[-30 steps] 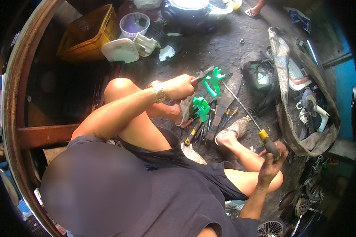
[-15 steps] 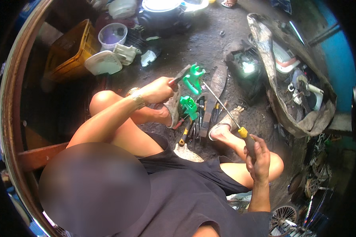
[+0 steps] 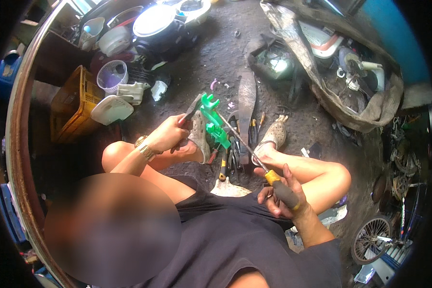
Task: The person sits on the floor and uses pliers and a screwdriver to manipulate a green plastic object, then examines and pries at a white remote control. The person later walks outside and handles large sacks of material.
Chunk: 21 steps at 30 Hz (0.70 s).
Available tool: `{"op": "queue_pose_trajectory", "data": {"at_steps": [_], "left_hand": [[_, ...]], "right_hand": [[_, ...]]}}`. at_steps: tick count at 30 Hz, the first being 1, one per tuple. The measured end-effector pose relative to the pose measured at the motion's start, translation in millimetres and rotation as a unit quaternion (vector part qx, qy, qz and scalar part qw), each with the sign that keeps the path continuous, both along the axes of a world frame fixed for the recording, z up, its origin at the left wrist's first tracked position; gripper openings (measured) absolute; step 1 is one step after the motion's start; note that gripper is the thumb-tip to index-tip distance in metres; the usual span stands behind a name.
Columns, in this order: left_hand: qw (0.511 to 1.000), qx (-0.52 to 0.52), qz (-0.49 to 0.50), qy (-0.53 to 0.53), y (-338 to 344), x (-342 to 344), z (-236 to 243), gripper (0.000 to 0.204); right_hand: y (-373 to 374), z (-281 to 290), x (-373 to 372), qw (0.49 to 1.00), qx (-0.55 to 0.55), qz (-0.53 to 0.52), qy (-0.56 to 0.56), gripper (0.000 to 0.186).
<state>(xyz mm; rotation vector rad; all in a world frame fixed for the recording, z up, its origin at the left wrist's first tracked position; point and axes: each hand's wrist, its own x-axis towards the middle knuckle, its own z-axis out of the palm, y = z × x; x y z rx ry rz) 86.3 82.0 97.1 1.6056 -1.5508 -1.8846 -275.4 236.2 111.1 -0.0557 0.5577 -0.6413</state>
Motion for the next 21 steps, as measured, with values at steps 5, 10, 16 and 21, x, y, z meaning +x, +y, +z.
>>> {"op": "queue_pose_trajectory", "data": {"at_steps": [5, 10, 16, 21], "left_hand": [[1.000, -0.002, -0.016, -0.012, -3.2, -5.0, 4.3, 0.009], [1.000, 0.000, 0.007, -0.002, 0.0, 2.7, -2.1, 0.009], [1.000, -0.002, -0.001, -0.012, -2.3, 2.5, -6.3, 0.012], [1.000, 0.022, 0.008, -0.009, -1.7, -4.5, 7.0, 0.015]], "right_hand": [[-13.2, -4.2, -25.3, 0.966, -0.204, 0.030, 0.155, 0.044], [-30.7, 32.8, -16.1, 0.537, -0.568, 0.045, 0.623, 0.050], [-32.2, 40.5, -37.8, 0.859, -0.298, 0.089, 0.407, 0.052], [-31.5, 40.8, -35.5, 0.494, -0.564, 0.086, 0.656, 0.054]]}}
